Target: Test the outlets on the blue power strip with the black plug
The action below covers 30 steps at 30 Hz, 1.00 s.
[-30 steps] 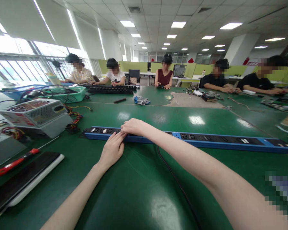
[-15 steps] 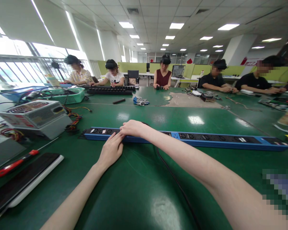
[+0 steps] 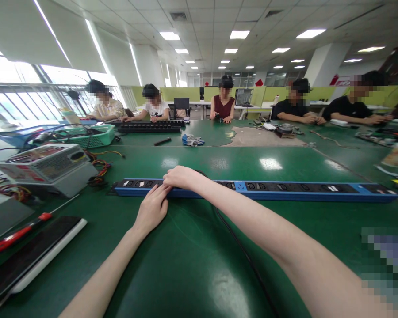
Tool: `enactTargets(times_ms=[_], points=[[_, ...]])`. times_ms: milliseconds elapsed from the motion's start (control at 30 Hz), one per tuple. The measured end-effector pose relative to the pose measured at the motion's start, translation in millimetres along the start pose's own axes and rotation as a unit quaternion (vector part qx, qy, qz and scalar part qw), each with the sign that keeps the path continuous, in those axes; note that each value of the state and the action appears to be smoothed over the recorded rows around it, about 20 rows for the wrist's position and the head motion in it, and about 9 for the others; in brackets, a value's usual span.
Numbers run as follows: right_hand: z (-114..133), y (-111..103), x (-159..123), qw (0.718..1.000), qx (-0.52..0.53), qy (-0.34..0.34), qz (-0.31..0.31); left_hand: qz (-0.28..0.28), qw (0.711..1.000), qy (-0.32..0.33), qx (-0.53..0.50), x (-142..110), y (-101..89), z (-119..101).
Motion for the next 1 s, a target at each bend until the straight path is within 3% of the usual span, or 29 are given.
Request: enactTargets(times_ms=[400,700,833,933,1000], points=[[-0.4,-2.8,-8.6,0.999,0.005,0.027,-0.031,-0.01,1.0,0.001,-0.003,1.5,0.5,-1.9],[-9.7,-10.8,-11.7,1.0,0.005,-0.001,0.002,-0.015,1.0,0.007,-0.014,3.1,-1.6,-2.4],[-30.1,-38.7,-19.0,0.999,-0.005,0.029,-0.042,-0.012,1.0,0.009,-0.021,3.9,-3.0,-4.5],[-64.6,-69.8,-37.8,0.99,0.013,0.107,-0.092,-0.016,1.0,0.005,-0.024,4.5,-5.3,-6.1],[-87.1,-82.0,-56.5,0.985,0.048,0.141,-0.087,-0.02,0.999,0.003,-0.025,4.7,-6.6,-6.7]])
Point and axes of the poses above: each hand's wrist, its own x-axis towards the middle knuckle, its own y-axis out of the palm, z = x × y, the point moved 8 cm from there along x, towards the middle knuckle, and after that the axes turned 12 degrees about y, right-handed, at the moved point
